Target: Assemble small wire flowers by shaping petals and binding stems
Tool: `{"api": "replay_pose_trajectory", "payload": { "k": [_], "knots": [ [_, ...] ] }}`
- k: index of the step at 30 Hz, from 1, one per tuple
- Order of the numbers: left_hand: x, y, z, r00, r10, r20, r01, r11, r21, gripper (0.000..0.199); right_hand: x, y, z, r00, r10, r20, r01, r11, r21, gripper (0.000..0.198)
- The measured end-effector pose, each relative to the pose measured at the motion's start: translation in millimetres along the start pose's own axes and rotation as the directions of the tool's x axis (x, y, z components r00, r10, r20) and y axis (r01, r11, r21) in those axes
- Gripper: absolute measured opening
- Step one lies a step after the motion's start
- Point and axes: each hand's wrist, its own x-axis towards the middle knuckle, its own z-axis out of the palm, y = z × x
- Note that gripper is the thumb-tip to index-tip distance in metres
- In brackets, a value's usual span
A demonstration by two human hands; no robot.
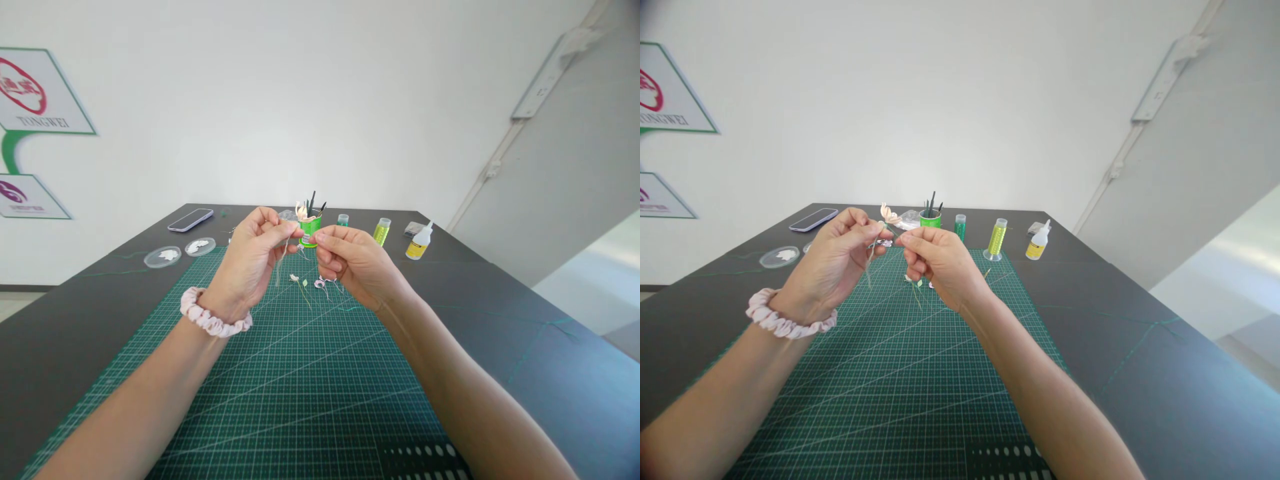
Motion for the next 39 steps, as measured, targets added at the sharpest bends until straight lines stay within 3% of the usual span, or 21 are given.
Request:
{"api": "replay_pose_trajectory", "payload": {
  "k": [11,39],
  "knots": [
    [0.6,-0.7,-1.6,0.998,-0.002,0.065,0.003,1.0,-0.015,0.021,1.1,-2.0,0.5,1.0,-0.006,-0.03,0.006,1.0,-0.013,0.019],
    [-2.0,2.8,3.4,0.959,-0.255,0.124,0.274,0.947,-0.169,0.026,4.5,-0.7,-0.4,0.987,-0.12,-0.106,0.118,0.993,-0.022,0.019]
  ]
}}
